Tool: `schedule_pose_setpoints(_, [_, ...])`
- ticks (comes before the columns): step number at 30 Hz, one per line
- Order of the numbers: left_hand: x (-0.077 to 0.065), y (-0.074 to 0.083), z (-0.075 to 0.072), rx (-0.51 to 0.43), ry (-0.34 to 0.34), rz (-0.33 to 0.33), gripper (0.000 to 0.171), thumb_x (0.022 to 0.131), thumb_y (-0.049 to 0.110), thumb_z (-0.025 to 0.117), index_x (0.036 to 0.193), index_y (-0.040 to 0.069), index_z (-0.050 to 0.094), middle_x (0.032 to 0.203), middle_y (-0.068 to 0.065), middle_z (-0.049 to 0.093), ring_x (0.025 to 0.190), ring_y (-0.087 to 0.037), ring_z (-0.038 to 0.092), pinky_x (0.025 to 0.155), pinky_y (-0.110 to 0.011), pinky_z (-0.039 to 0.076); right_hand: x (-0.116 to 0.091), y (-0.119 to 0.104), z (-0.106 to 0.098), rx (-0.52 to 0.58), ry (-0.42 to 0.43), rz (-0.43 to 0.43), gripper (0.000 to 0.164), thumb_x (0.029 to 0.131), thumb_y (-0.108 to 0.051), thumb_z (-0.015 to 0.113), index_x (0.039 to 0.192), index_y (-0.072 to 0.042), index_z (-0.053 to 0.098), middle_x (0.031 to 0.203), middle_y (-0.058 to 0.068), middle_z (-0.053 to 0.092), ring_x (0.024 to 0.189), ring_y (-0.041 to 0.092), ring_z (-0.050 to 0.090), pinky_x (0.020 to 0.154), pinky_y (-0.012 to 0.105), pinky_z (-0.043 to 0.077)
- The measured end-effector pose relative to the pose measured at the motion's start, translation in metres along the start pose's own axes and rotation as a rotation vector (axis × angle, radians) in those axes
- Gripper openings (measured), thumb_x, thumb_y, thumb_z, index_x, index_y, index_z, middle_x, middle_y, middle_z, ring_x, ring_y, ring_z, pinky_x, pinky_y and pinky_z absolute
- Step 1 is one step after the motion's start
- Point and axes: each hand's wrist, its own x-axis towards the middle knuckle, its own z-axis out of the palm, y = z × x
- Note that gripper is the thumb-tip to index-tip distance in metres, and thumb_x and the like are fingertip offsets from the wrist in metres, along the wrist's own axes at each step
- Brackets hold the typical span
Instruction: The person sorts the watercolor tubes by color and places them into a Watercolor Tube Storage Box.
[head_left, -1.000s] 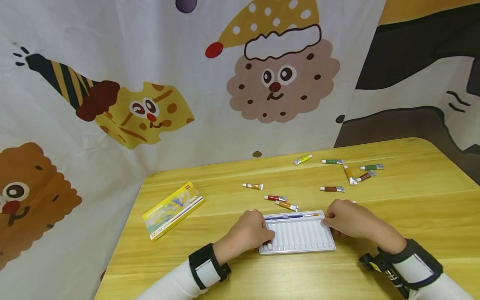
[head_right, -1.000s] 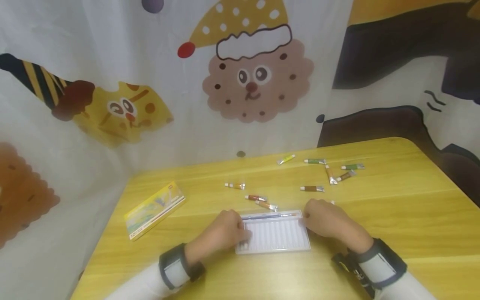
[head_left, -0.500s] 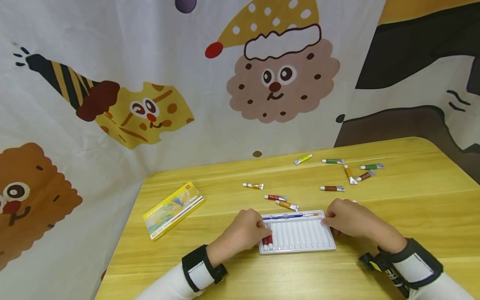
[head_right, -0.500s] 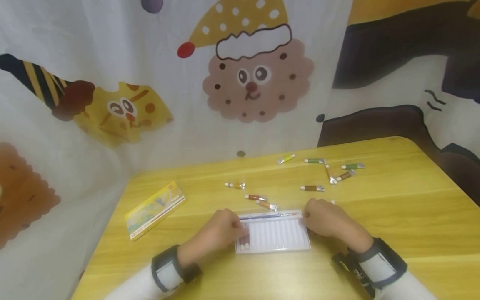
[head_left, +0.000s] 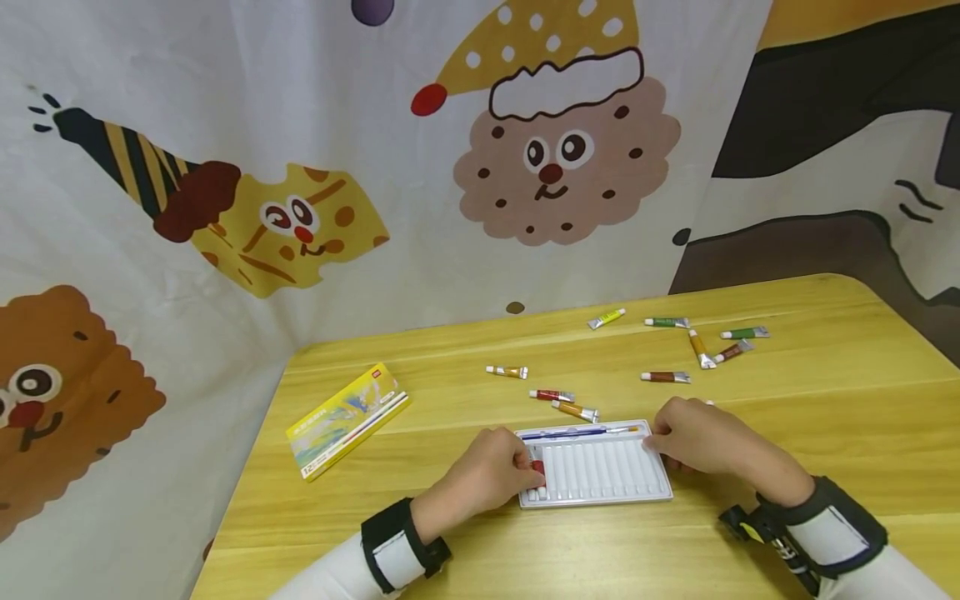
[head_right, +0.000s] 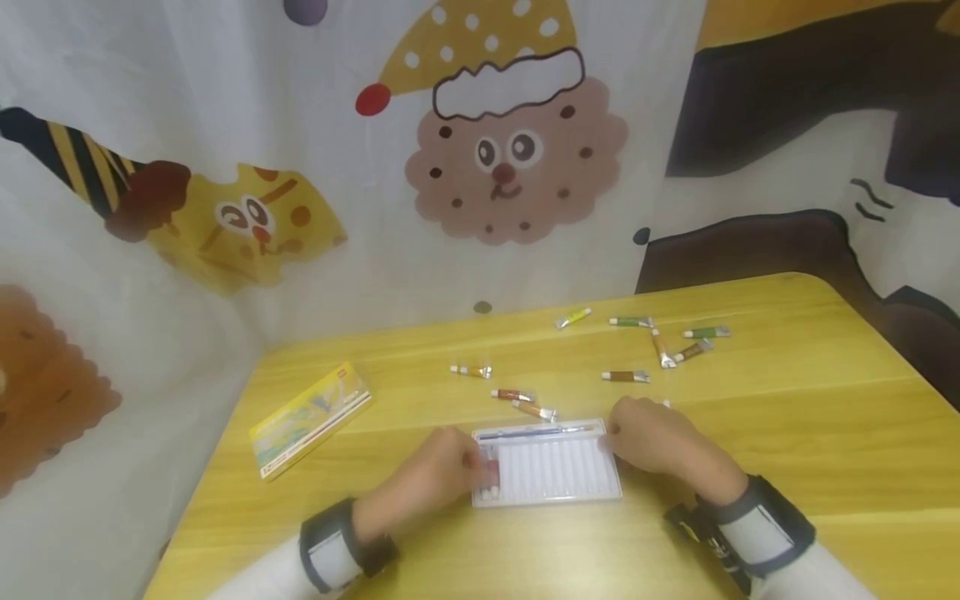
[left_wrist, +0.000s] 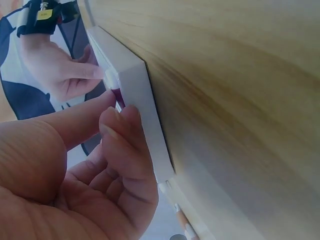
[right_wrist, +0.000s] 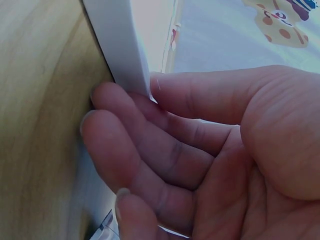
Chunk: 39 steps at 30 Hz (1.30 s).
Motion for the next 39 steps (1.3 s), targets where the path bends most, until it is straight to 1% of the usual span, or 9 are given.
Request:
schedule_pose_setpoints(5, [0.0017, -0.0006, 0.0016, 0.002, -0.005, -0.013, 0.045, 0.089, 0.017, 0.086, 0.056, 0.013, 0.055, 0.058, 0.008, 0.044, 0.052, -0.006, 0.041, 0.048, -0.021, 0.029, 0.0003, 0.0002, -0.0001, 0.005, -0.003, 0.008, 0.025, 0.101, -0.017, 0.069, 0.076, -0.013, 0.067, 0.065, 0.001, 0.061, 0.056, 0.015, 0.054, 0.053, 0.028, 0.040])
schedule_pose_setpoints(13, [0.0029, -0.0014, 0.0033, 0.007, 0.000, -0.026, 0.043, 0.087, 0.018, 0.087, 0.057, 0.013, 0.057, 0.059, 0.007, 0.049, 0.057, -0.007, 0.044, 0.051, -0.022, 0.033, 0.0004, -0.0007, 0.0009, -0.004, -0.005, 0.010, 0.026, 0.101, -0.017, 0.069, 0.074, -0.014, 0.067, 0.064, 0.000, 0.061, 0.056, 0.015, 0.053, 0.052, 0.027, 0.038])
schedule_pose_setpoints(21, [0.0011, 0.0001, 0.0029, 0.025, 0.018, 0.007, 0.045, 0.086, 0.015, 0.088, 0.055, 0.012, 0.055, 0.057, 0.008, 0.044, 0.058, -0.007, 0.042, 0.052, -0.022, 0.031, 0.0004, -0.0020, -0.0004, -0.009, -0.008, 0.016, 0.025, 0.101, -0.017, 0.069, 0.076, -0.013, 0.068, 0.064, 0.001, 0.060, 0.056, 0.015, 0.053, 0.053, 0.028, 0.038])
schedule_pose_setpoints(26, [0.0010, 0.0012, 0.0023, 0.016, 0.015, 0.008, 0.046, 0.086, 0.013, 0.088, 0.054, 0.012, 0.054, 0.055, 0.008, 0.042, 0.057, -0.007, 0.041, 0.051, -0.022, 0.030, 0.0003, -0.0010, 0.0001, -0.004, -0.006, 0.009, 0.026, 0.101, -0.017, 0.069, 0.075, -0.013, 0.068, 0.064, 0.001, 0.060, 0.056, 0.015, 0.053, 0.053, 0.028, 0.038])
schedule_pose_setpoints(32, [0.0016, 0.0015, 0.0037, 0.032, 0.021, 0.003, 0.046, 0.085, 0.013, 0.089, 0.055, 0.012, 0.054, 0.055, 0.008, 0.043, 0.057, -0.007, 0.042, 0.052, -0.022, 0.031, -0.0001, -0.0008, 0.0001, 0.004, -0.003, 0.004, 0.026, 0.100, -0.017, 0.069, 0.075, -0.013, 0.067, 0.064, 0.001, 0.060, 0.056, 0.015, 0.053, 0.053, 0.028, 0.039])
schedule_pose_setpoints(39, [0.0051, -0.0021, 0.0051, 0.029, 0.007, 0.006, 0.046, 0.084, 0.014, 0.089, 0.055, 0.013, 0.053, 0.053, 0.009, 0.042, 0.054, -0.006, 0.042, 0.050, -0.021, 0.031, -0.0012, -0.0014, -0.0002, 0.007, 0.001, -0.008, 0.027, 0.101, -0.016, 0.069, 0.074, -0.013, 0.067, 0.064, 0.001, 0.061, 0.056, 0.015, 0.054, 0.052, 0.028, 0.039])
